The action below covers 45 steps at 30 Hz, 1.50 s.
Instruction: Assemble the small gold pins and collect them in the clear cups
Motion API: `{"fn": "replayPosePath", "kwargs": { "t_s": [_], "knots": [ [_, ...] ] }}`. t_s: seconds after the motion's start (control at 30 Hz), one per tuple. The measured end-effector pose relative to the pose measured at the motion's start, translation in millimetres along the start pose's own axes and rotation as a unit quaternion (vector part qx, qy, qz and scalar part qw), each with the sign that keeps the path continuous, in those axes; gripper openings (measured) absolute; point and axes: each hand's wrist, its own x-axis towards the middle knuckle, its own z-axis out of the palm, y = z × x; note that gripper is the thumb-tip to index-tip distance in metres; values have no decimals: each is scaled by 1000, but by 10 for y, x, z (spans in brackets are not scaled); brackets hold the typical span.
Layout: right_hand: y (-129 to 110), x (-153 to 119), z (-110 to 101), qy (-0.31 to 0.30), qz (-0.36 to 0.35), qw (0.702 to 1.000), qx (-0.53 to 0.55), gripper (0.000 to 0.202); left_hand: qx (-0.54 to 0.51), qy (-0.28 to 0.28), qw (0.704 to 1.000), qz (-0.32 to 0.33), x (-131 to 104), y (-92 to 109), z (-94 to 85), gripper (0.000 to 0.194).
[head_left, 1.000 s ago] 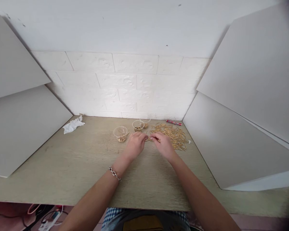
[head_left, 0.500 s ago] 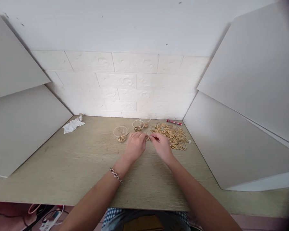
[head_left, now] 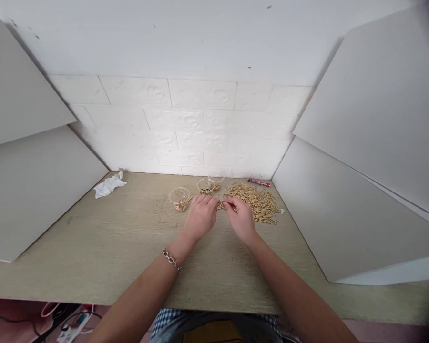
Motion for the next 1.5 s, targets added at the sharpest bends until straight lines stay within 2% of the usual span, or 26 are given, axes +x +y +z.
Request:
{"fn": "replayPosePath", "kwargs": {
  "t_s": [0.23,0.37,0.47,0.6,0.77,1.0,1.33,1.43,1.5],
  "knots": [
    [34,33,-47,-32,-27,999,-11,15,0,-20,999,34,5,-47,-15,18],
    [37,29,-35,-25,-21,999,-15,15,-22,-20,999,20,3,-54,3,18],
    [31,28,-36,-25,-55,997,-48,16,-26,-21,999,17,-1,-53,20,18],
    [43,55,-72,-44,-92,992,-75,16,-67,-23,997,0,-1,-63,54,17],
    [78,101,-116,-78,-89,991,-66,14,-125,-32,991,-23,16,-82,91,15],
    [73,68,-74,-57,-83,993,-64,14,-149,-30,985,-78,19,-69,129,15],
    [84,24,7,-32,-92,992,-82,18,-134,-25,987,-90,9,-60,140,17],
    [86,36,4,-13,-76,996,-52,17,-205,-22,967,-152,35,-27,116,16],
    [78,40,-4,7,-72,997,-40,18,-298,-29,929,-217,53,-2,109,17]
  ]
}}
